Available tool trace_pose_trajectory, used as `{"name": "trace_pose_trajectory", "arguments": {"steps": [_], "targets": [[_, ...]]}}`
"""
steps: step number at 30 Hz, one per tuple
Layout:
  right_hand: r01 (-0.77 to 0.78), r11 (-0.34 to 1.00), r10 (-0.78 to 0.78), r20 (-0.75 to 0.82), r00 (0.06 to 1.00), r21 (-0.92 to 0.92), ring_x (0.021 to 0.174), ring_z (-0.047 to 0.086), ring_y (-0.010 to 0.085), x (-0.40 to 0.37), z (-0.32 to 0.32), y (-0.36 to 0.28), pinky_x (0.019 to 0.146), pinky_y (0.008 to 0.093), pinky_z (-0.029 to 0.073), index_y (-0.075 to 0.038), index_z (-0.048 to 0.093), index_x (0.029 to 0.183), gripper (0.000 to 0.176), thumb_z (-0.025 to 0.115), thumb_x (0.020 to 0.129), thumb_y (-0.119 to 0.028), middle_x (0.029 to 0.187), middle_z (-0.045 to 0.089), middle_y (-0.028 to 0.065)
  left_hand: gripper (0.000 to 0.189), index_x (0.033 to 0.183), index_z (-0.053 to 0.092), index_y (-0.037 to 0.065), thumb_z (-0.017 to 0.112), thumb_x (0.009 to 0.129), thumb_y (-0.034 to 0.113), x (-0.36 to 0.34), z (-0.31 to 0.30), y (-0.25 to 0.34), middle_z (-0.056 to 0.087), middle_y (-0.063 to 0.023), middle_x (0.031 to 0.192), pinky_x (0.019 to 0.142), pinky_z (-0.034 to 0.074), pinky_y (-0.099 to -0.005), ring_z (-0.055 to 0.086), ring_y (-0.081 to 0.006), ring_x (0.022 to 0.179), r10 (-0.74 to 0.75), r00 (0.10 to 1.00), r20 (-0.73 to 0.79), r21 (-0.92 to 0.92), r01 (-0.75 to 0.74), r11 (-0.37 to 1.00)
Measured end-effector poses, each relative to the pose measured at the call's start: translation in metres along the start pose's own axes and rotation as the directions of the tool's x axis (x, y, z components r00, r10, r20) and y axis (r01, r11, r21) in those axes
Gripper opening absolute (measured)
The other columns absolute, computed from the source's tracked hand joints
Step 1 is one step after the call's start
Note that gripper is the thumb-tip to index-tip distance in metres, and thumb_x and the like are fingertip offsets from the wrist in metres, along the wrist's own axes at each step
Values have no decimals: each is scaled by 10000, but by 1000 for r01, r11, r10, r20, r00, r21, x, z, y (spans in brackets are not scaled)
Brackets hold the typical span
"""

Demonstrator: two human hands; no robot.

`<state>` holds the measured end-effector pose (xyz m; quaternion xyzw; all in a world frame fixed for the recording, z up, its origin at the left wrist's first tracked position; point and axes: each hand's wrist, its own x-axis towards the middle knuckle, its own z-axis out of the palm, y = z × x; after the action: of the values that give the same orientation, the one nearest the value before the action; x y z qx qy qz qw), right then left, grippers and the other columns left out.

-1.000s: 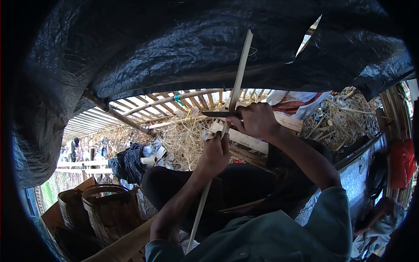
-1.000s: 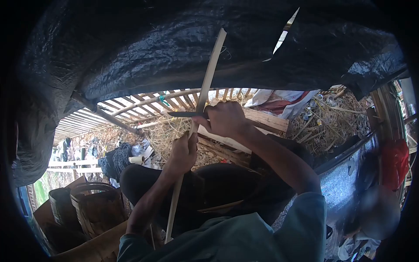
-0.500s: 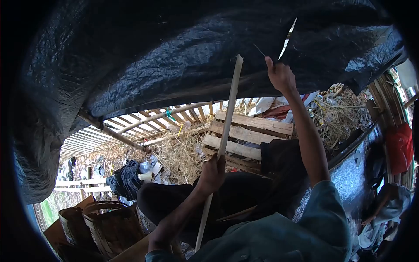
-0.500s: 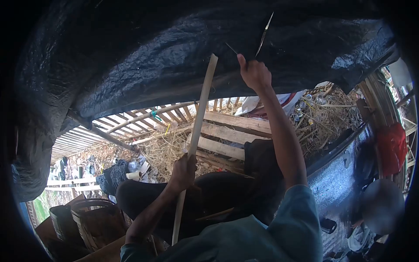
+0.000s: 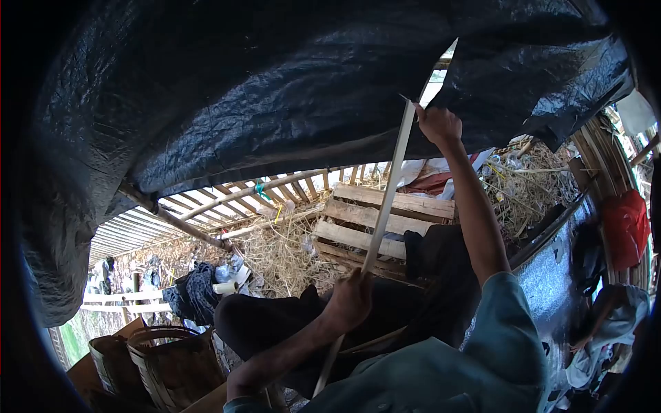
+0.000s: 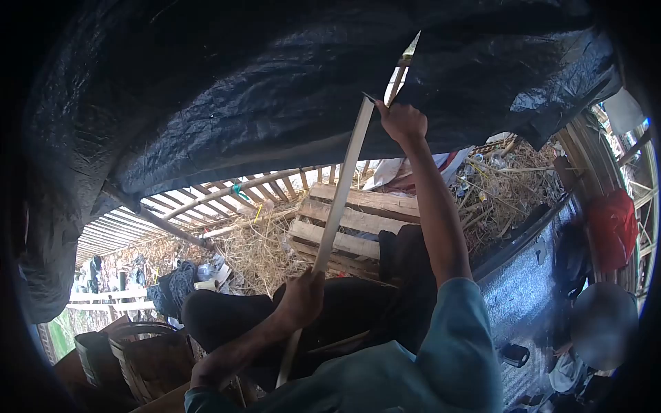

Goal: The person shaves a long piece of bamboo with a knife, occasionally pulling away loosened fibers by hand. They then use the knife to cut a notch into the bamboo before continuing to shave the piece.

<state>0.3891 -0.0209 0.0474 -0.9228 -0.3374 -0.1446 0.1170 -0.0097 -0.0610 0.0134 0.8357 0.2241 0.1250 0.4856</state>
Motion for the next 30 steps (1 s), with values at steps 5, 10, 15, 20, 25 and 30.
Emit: {"name": "trace_pose_trajectory", "arguments": {"steps": [5,10,15,20,25,30], "targets": [[-171,967,189,-83,978,188,823,613,480,-4,5,15,727,528,512,4,664,715,682,325,952,-538,760,626,293,131,828,499,13,457,917,100,14,-12,-18,543,-150,614,471,435,-422,594,-354,572,-42,998,-48,-36,40,999],[67,946,-34,-108,994,317,722,620,462,-18,-17,-1,665,499,523,26,653,697,649,384,949,-509,680,617,268,296,811,521,-2,436,965,236,19,-15,-30,552,-138,562,489,444,-415,604,-300,527,-109,988,-113,-53,103,993],[573,740,-558,-154,815,351,668,641,415,-46,-30,-33,608,460,532,-3,660,678,602,425,936,-494,646,621,232,292,817,521,-3,439,961,238,18,-12,-21,560,-170,579,518,457,-431,623,-348,580,-92,989,-117,-72,84,994],[-84,994,80,56,995,68,834,653,396,-10,2,2,706,470,539,-25,689,753,640,396,917,-570,804,661,237,235,842,547,-54,481,935,152,0,2,-14,561,-264,614,549,442,-524,583,-467,630,-78,994,-72,7,79,997],[-139,978,144,-22,989,154,784,656,430,-28,-6,-29,722,504,538,-31,696,746,698,320,932,-589,735,657,239,259,835,545,-55,492,938,177,18,-18,-27,554,-267,613,541,437,-521,579,-469,643,-152,983,-106,-25,150,988],[73,968,-88,52,995,242,716,653,409,-61,-25,-59,653,480,539,-41,684,687,644,390,927,-561,676,642,216,292,825,535,-40,484,952,217,19,-16,-42,563,-228,617,525,427,-466,588,-394,595,-94,976,-197,-48,87,995]]}}
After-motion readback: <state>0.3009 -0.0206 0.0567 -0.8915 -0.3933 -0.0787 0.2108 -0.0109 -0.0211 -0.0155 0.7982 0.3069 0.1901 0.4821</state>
